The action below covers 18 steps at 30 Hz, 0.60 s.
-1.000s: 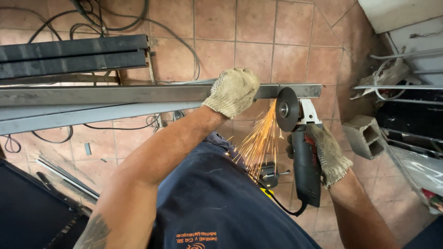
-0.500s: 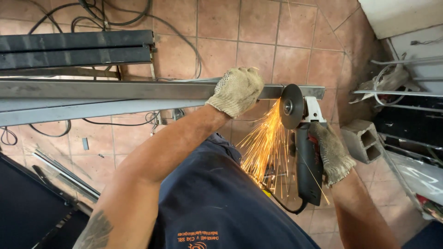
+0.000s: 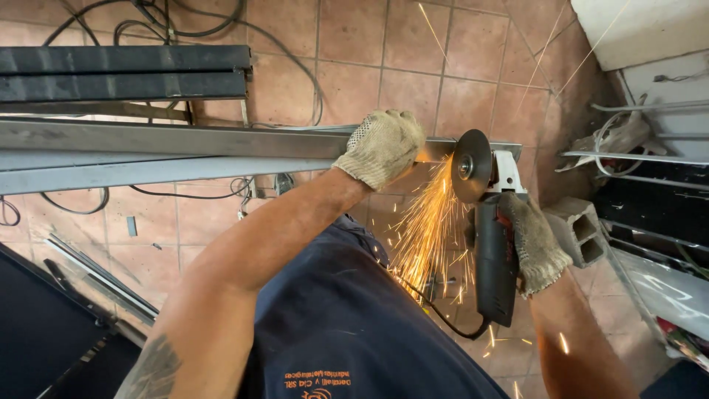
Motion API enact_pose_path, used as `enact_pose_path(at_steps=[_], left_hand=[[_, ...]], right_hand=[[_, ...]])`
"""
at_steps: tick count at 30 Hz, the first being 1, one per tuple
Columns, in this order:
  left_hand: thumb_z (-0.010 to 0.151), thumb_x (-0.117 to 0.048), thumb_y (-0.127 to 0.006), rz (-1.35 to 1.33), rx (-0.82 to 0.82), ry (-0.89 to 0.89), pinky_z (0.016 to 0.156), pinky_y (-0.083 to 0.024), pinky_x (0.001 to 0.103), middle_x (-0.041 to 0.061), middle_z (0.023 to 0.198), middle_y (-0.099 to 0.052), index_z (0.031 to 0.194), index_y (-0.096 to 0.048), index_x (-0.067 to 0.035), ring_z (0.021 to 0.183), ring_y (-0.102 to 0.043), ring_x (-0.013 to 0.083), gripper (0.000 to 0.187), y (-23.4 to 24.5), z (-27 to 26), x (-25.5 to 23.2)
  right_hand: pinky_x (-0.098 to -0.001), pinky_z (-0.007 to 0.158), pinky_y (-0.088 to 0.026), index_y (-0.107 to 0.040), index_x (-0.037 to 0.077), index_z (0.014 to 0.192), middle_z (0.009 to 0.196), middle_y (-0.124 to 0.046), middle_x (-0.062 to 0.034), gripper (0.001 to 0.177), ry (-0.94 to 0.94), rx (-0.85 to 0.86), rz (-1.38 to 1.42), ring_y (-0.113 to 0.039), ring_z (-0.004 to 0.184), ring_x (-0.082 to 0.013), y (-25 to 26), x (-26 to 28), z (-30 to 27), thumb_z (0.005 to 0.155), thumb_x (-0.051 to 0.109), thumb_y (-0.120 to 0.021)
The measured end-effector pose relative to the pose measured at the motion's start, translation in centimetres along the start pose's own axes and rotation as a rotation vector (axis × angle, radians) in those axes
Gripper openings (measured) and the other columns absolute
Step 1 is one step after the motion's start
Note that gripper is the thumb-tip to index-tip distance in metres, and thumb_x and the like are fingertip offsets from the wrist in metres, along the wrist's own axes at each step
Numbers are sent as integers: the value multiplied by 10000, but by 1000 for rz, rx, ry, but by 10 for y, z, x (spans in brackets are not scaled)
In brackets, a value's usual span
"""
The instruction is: Measuring, marking, and cutting metal beams with an angle grinder
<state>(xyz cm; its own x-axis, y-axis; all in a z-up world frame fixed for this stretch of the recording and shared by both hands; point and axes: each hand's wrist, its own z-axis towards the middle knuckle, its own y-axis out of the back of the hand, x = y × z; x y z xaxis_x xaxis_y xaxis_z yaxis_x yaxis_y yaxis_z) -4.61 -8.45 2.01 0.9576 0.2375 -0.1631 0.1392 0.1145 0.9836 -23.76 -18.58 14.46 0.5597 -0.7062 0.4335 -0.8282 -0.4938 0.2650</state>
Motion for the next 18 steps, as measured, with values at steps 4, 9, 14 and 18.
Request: enact_pose_path(at_steps=[4,9,14,18], left_hand=[[708,-469,-757,-6,2,5,870,-444,572,94,770,-640,828,-718,-183,916,-604,304,313,0,0,0],[711,-472,-753,-10,5,15,868,-447,571,94,771,-642,830,-719,-183,916,-607,304,315,0,1,1],[714,-476,-749,-16,7,16,866,-450,570,94,773,-644,832,-720,-183,916,-610,304,317,-1,1,2],[717,-479,-745,-24,17,27,864,-453,569,94,775,-647,834,-721,-183,915,-613,305,319,-2,0,1]], right_hand=[[-400,885,-530,-654,117,1158,1125,-599,-199,276,692,9,-1396,-639,1041,-339,94,-51,122,922,162,-518],[-492,554,-557,-622,61,1156,841,-637,-211,211,63,25,45,-627,636,-366,0,-1,-1,982,172,-580],[-436,704,-600,-638,164,1343,1003,-693,-173,363,191,-7,-46,-683,816,-307,35,-16,44,990,234,-587],[-410,815,-579,-624,112,1276,1016,-694,-172,312,232,-118,-643,-685,874,-316,7,10,-8,979,181,-555]])
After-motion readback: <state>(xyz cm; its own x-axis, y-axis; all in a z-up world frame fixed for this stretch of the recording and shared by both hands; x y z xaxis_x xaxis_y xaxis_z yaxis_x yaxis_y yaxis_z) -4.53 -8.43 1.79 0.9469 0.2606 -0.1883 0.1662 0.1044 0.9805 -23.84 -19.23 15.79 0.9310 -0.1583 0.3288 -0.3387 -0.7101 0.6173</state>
